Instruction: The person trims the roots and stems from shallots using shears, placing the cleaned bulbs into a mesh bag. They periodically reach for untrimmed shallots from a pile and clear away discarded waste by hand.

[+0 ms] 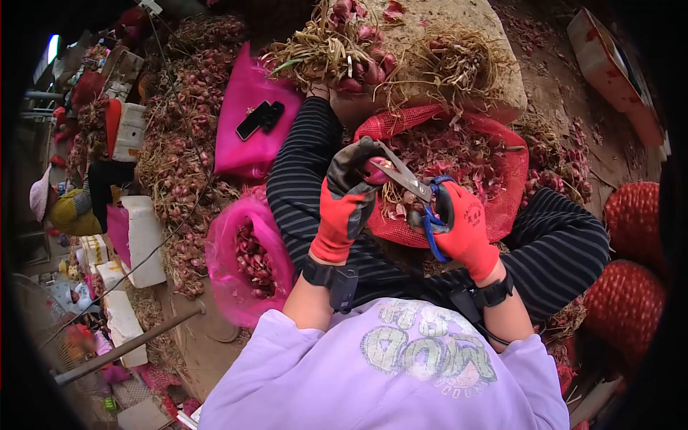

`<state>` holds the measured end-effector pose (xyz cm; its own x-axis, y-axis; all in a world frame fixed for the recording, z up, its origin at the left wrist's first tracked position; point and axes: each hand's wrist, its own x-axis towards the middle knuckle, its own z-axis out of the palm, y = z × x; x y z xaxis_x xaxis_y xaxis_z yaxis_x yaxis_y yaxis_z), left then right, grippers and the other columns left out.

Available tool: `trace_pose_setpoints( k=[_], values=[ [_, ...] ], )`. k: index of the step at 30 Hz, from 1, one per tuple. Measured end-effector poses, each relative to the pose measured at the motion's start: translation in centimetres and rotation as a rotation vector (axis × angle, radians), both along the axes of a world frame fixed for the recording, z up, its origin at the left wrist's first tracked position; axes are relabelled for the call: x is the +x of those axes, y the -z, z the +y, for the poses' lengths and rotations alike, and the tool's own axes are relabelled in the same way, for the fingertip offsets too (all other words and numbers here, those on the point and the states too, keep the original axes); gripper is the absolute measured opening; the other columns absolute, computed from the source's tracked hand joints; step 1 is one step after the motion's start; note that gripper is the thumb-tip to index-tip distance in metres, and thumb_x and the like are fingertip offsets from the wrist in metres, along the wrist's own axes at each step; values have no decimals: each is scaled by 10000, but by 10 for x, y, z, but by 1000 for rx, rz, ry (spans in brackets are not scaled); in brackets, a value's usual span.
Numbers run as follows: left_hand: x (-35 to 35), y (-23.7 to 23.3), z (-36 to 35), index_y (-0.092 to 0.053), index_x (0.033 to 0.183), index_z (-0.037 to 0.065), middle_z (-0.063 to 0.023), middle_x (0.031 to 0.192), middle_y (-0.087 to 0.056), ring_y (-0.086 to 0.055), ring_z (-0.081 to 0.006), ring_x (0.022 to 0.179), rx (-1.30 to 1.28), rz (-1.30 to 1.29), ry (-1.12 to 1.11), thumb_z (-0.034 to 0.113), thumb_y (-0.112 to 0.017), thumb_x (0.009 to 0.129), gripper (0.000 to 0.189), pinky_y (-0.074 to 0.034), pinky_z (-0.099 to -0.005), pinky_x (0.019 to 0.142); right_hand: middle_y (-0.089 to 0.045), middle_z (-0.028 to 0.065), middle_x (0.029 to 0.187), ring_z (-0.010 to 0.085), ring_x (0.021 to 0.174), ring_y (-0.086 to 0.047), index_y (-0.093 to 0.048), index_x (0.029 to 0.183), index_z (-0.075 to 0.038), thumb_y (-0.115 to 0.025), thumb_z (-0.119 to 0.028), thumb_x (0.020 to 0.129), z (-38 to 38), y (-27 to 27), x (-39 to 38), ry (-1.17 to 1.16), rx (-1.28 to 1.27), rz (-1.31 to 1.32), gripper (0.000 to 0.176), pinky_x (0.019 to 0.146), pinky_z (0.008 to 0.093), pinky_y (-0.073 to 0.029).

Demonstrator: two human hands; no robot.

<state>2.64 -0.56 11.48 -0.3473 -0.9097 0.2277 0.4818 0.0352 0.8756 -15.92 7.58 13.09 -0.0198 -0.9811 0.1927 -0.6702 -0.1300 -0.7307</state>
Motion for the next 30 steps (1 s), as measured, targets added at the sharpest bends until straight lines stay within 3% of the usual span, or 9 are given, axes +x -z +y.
trace_pose_setpoints(
  k=[7,13,15,18,20,23,25,28,30],
  values=[
    [4,11,-3,-402,1299,-3,-111,1264,-499,-512,-202,1143,18,-47,17,-48,-575,793,537,-403,-321,983,-582,126,879,329,786,-581,-556,986,-52,-738,-313,653,2,-6,-1,57,-33,169,460,674,395,-461],
    [3,14,-4,-390,1297,9,-130,1249,-493,-513,-228,1141,-16,-61,25,-42,-594,803,537,-428,-347,965,-599,97,771,319,701,-589,-588,892,-66,-752,-285,650,9,14,-8,83,98,137,365,612,382,-462],
    [2,8,-2,-391,1295,9,-123,1247,-492,-516,-210,1129,-55,-230,-50,-30,-615,801,544,-431,-328,959,-611,99,754,302,682,-604,-606,876,-62,-754,-253,660,6,14,-6,123,110,47,324,599,367,-464],
    [-2,-1,-1,-432,1260,3,-98,1216,-520,-522,-171,1104,231,28,60,-28,-631,792,510,-428,-297,957,-644,97,778,243,703,-638,-628,907,-40,-731,-177,711,4,21,-8,176,199,-272,260,631,329,-488],
    [-4,0,-1,-469,1224,-1,-81,1167,-549,-530,-147,1074,129,-208,65,-32,-634,782,473,-428,-273,941,-672,65,891,133,810,-644,-617,1028,-3,-655,-70,806,1,20,-13,162,325,-700,235,730,276,-514],
    [-5,-4,1,-538,1140,-9,-60,1083,-588,-553,-121,995,-70,-564,109,-53,-622,755,397,-440,-250,873,-653,33,956,97,887,-613,-592,1069,15,-621,-36,832,-5,12,-12,184,359,-943,244,797,263,-510],
    [-10,-8,7,-548,1126,-8,-58,1086,-585,-558,-116,975,-125,-679,176,-60,-615,746,389,-443,-248,851,-635,25,945,84,862,-596,-585,1090,3,-653,-87,824,-10,6,-8,114,374,-937,290,738,262,-510],
    [-18,-5,13,-567,1114,-4,-44,1037,-603,-563,-90,917,32,-518,185,-44,-604,778,340,-455,-233,803,-614,21,861,85,752,-570,-593,1051,7,-669,-98,803,-12,8,-5,-2,331,-776,281,639,249,-479],
    [-24,-8,18,-564,1108,-17,-47,994,-621,-574,-84,889,246,-359,204,-37,-577,805,304,-460,-218,773,-613,26,855,89,737,-571,-594,1027,11,-656,-61,791,-8,17,-7,54,480,-1088,255,640,247,-478]
  ],
)
